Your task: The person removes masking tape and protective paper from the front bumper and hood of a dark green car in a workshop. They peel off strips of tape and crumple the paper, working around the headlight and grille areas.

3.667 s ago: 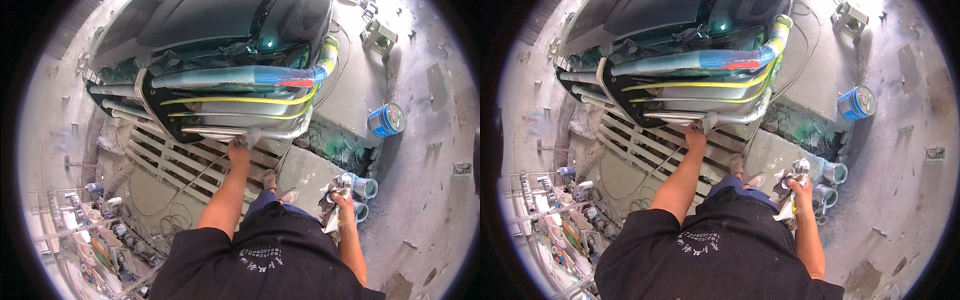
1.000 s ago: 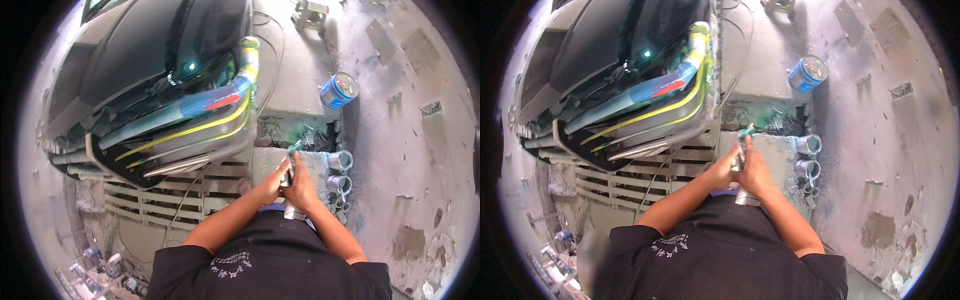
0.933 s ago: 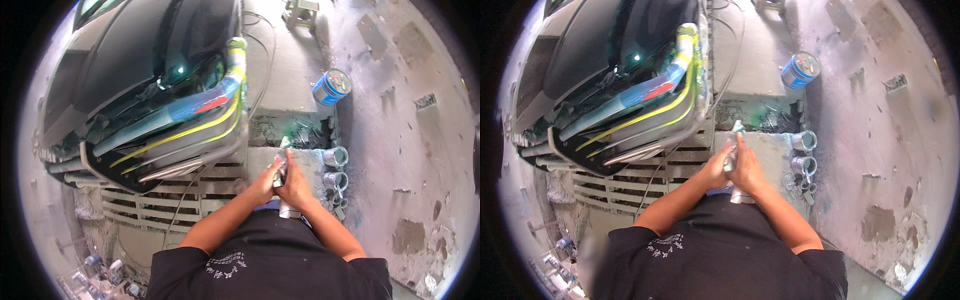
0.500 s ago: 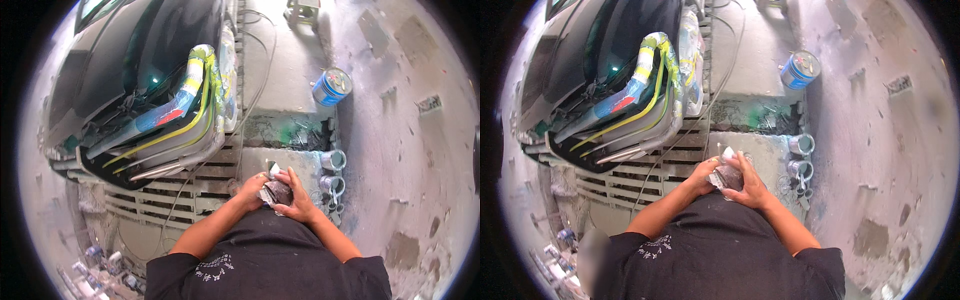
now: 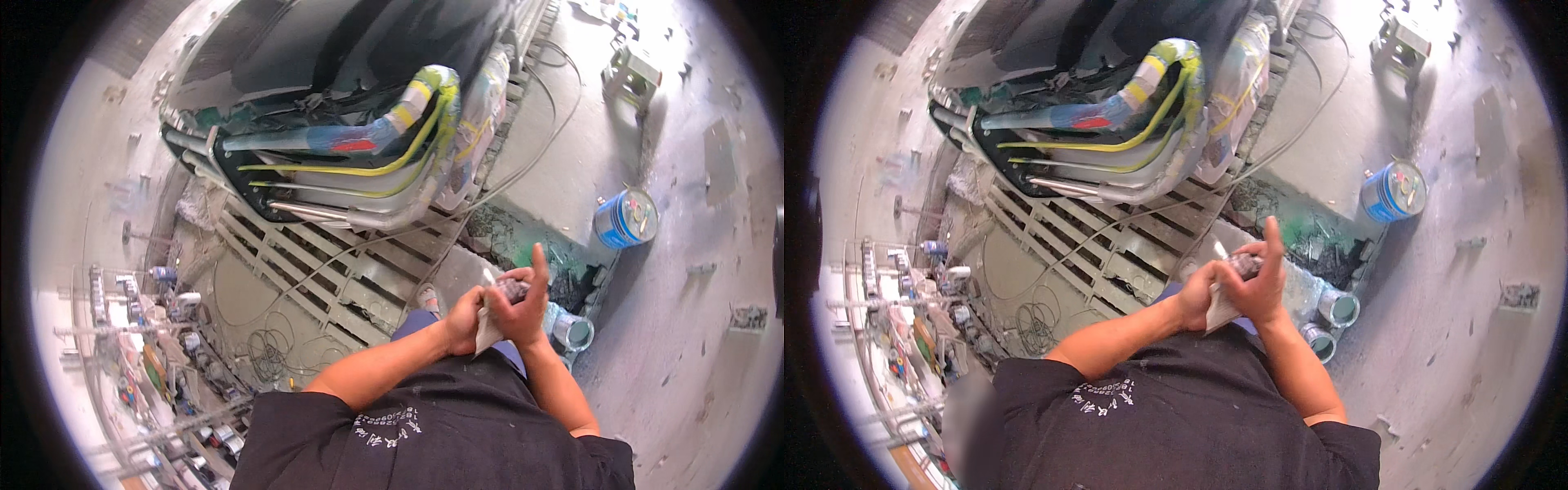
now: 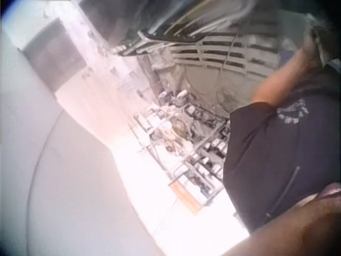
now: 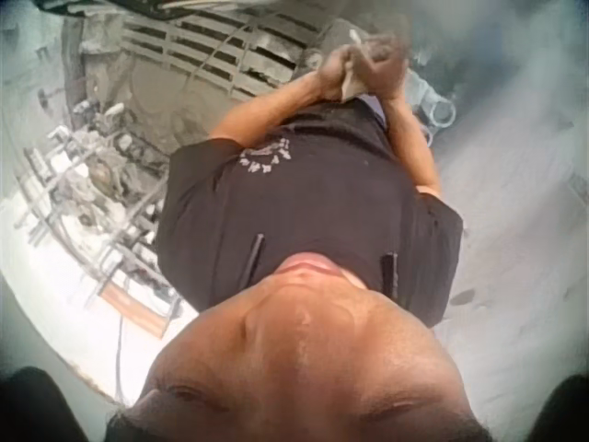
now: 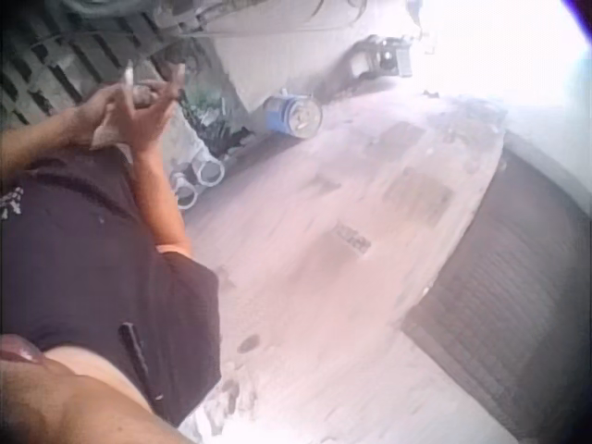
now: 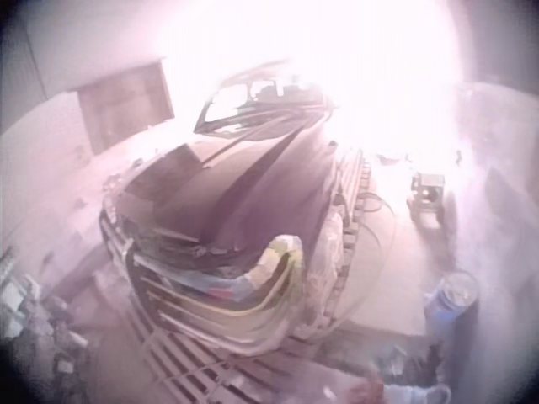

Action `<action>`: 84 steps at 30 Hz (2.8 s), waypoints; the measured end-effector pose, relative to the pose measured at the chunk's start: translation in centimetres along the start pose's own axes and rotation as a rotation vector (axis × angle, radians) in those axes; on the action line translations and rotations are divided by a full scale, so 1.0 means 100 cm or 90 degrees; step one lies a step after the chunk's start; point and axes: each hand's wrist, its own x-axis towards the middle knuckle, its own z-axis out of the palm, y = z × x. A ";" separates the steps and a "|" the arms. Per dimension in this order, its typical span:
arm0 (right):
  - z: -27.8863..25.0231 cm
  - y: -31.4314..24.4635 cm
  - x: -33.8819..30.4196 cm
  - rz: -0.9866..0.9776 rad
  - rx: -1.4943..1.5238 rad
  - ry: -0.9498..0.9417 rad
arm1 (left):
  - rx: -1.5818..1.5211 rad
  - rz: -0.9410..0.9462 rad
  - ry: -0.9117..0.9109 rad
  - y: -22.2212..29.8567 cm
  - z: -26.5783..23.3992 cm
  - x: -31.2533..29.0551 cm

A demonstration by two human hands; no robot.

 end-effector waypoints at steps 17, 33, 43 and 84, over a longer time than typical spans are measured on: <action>-0.026 0.063 -0.007 0.338 -0.082 -0.071 | 1.336 0.301 0.918 0.269 -0.213 -0.115; -0.006 0.066 -0.004 0.306 -0.084 -0.004 | 1.433 -0.112 0.861 0.297 -0.229 -0.092; -0.012 0.075 -0.011 0.311 -0.117 -0.004 | 1.230 0.361 0.812 0.255 -0.207 -0.080; -0.019 0.072 -0.007 0.303 -0.157 -0.068 | 0.377 0.611 0.816 0.182 -0.256 -0.082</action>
